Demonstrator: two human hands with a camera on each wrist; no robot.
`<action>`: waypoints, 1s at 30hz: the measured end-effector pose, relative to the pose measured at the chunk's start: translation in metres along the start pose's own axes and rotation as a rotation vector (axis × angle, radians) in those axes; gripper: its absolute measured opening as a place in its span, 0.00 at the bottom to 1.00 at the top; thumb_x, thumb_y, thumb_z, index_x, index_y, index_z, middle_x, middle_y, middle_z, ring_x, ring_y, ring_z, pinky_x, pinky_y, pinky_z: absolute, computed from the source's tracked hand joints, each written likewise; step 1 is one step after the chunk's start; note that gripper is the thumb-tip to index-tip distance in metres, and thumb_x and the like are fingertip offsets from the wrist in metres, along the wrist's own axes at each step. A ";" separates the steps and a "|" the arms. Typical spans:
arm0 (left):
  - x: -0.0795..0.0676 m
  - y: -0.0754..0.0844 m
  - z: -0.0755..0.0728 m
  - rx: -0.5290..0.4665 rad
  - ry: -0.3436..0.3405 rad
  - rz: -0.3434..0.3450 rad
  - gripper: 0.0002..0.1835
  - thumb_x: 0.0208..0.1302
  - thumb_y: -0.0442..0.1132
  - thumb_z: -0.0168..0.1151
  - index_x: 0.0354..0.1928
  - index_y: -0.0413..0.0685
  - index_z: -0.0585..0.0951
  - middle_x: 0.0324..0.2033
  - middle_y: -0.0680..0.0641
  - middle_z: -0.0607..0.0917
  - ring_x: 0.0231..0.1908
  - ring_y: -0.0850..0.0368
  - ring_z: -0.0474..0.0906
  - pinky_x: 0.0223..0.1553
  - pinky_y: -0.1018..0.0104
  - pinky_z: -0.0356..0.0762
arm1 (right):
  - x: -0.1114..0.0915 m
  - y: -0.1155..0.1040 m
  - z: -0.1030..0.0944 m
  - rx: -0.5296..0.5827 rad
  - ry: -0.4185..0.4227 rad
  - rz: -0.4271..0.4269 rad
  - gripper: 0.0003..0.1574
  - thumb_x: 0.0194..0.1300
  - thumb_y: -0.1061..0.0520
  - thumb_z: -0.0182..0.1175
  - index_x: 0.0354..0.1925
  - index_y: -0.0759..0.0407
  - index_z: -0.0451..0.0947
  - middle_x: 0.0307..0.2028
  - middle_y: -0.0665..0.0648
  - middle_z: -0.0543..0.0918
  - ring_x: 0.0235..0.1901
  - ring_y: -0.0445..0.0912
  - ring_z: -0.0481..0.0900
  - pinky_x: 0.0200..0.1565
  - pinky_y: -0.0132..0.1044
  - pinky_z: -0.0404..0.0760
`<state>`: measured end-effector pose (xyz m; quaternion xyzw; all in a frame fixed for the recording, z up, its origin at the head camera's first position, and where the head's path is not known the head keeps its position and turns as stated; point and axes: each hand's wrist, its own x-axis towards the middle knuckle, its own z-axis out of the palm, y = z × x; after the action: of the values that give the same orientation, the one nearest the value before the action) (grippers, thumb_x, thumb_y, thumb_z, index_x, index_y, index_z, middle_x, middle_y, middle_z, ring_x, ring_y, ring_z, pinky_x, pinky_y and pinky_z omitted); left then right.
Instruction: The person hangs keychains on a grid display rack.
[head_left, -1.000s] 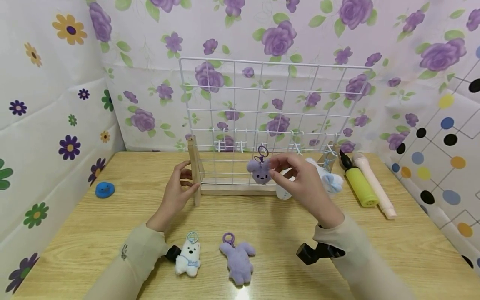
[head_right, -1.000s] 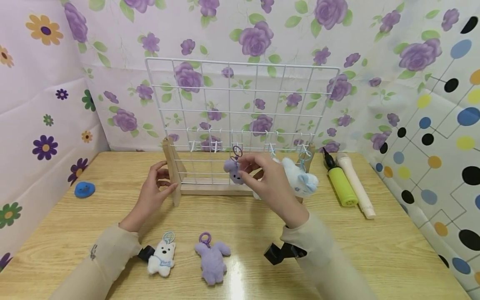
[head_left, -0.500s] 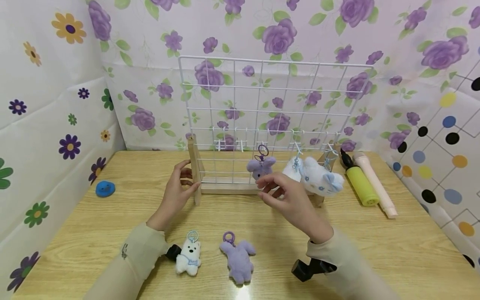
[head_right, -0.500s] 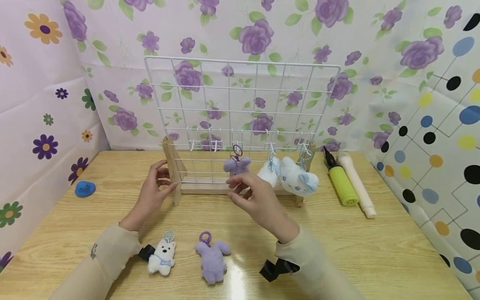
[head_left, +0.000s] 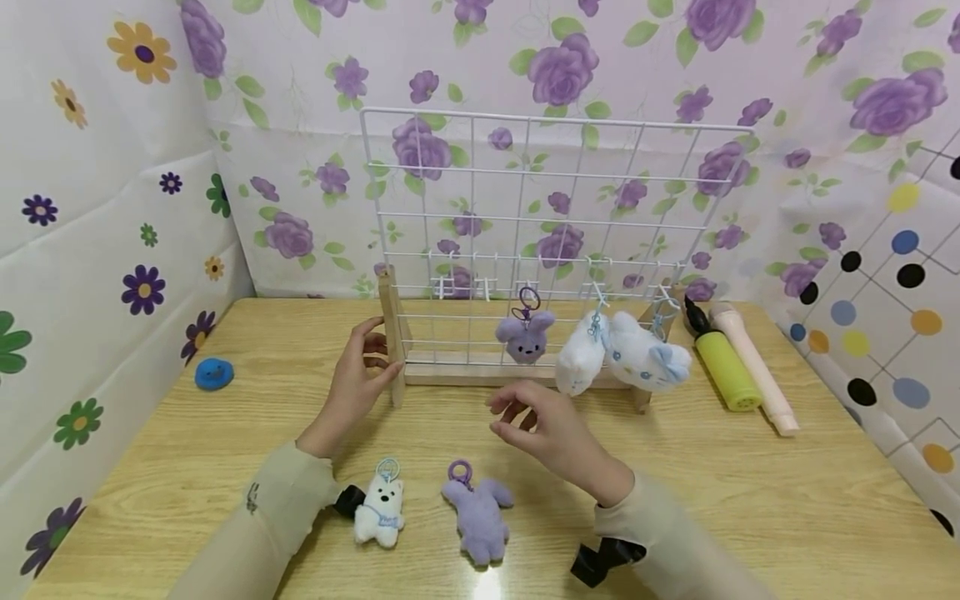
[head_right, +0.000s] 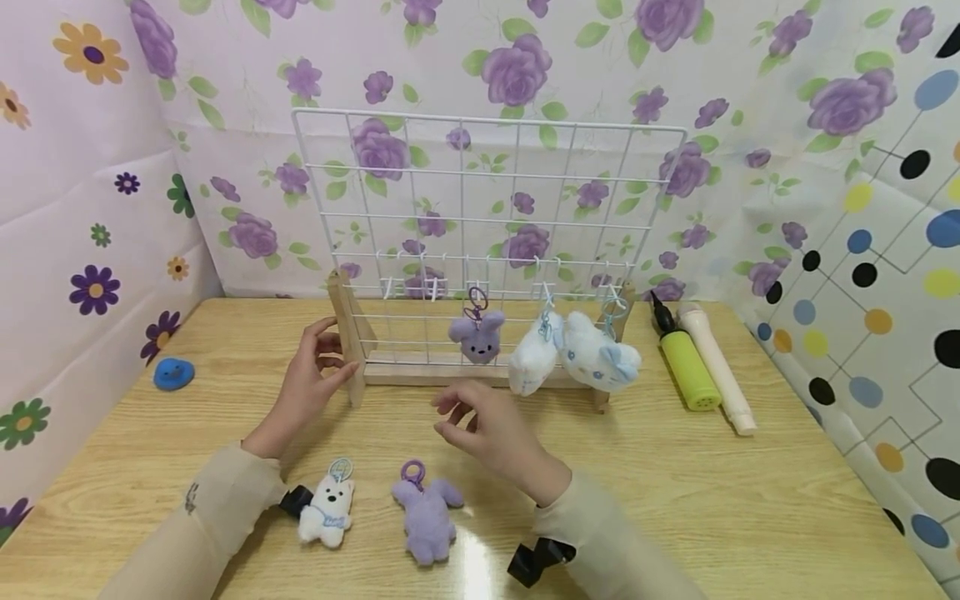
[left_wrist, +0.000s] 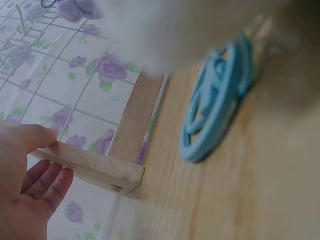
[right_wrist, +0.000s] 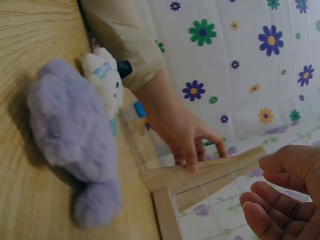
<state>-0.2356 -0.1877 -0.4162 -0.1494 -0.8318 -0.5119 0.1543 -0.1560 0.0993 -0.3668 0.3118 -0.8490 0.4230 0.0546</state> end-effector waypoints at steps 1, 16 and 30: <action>0.000 0.000 0.000 -0.004 0.001 0.000 0.39 0.59 0.26 0.64 0.69 0.41 0.57 0.50 0.34 0.74 0.48 0.45 0.73 0.46 0.55 0.79 | 0.000 0.001 0.003 0.004 -0.012 0.000 0.11 0.61 0.60 0.65 0.44 0.58 0.80 0.38 0.57 0.84 0.34 0.39 0.81 0.32 0.29 0.80; 0.004 0.000 0.001 -0.006 0.005 0.019 0.38 0.59 0.26 0.64 0.69 0.41 0.58 0.49 0.34 0.75 0.48 0.44 0.74 0.43 0.64 0.80 | -0.001 0.018 0.038 0.067 -0.216 0.088 0.12 0.63 0.62 0.62 0.46 0.64 0.79 0.41 0.60 0.83 0.37 0.44 0.81 0.35 0.27 0.80; 0.001 -0.002 -0.001 -0.002 0.005 0.014 0.38 0.59 0.25 0.64 0.69 0.40 0.58 0.49 0.34 0.75 0.47 0.43 0.74 0.44 0.58 0.80 | -0.002 0.025 0.062 -0.025 -0.290 0.115 0.11 0.63 0.56 0.64 0.42 0.61 0.80 0.35 0.55 0.81 0.32 0.39 0.78 0.35 0.28 0.77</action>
<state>-0.2375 -0.1890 -0.4170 -0.1543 -0.8297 -0.5121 0.1596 -0.1584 0.0650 -0.4245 0.3198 -0.8696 0.3654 -0.0892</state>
